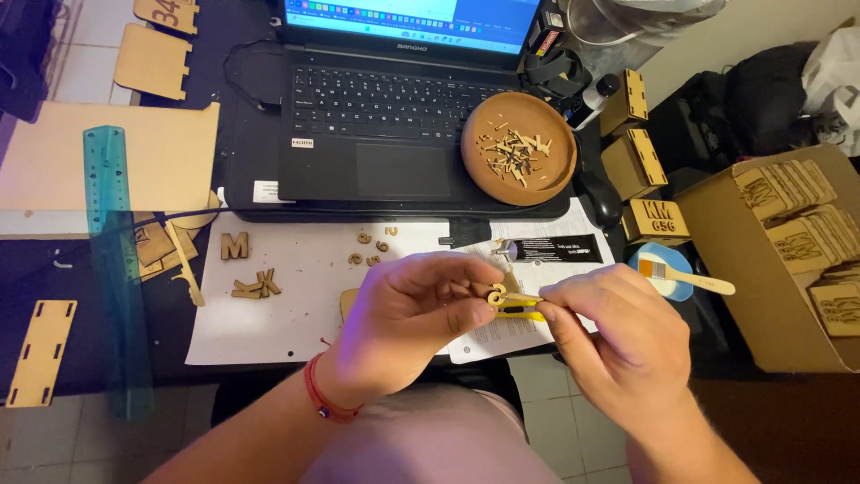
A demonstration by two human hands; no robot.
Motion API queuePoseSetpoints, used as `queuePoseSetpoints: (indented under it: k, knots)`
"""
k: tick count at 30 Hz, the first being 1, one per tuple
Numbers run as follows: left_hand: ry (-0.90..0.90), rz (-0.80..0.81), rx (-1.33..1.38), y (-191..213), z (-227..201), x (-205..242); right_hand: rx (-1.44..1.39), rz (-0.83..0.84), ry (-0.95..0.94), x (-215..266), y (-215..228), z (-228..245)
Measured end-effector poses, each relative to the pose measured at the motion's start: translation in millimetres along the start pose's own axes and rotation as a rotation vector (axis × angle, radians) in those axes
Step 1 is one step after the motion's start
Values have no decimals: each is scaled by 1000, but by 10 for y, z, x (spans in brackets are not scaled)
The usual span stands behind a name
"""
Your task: The person assembles wooden letters and numbers onto a rectangular wooden base. They apply glue to the back of each piece using a small stick and press the letters into place on the board.
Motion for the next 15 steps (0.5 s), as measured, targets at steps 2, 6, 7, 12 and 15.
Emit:
queuePoseSetpoints:
  k: [2,6,7,12,15]
  knots:
    - [-15,19,14,-1,16,3,0,4,1,4,5,-10]
    - [-42,55,26,-3,8,10,3,24,0,15,10,-21]
    - [-41,54,26,-5,14,13,2,24,-1,24,11,-21]
    - [-27,13,13,-21,20,8,9,11,-8,44,13,-28]
    - [-37,-18,-90,-37,-25,4,3,14,-4,26,10,-4]
Point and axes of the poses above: each hand's wrist, its own x-axis away from the middle knuckle, its own y-axis out of the back of the hand, z = x × y, the point moved 1 cm from there along -x, towards the middle knuckle, and after that the axes turned 8 degrees about -z, right-handed, at the moved point
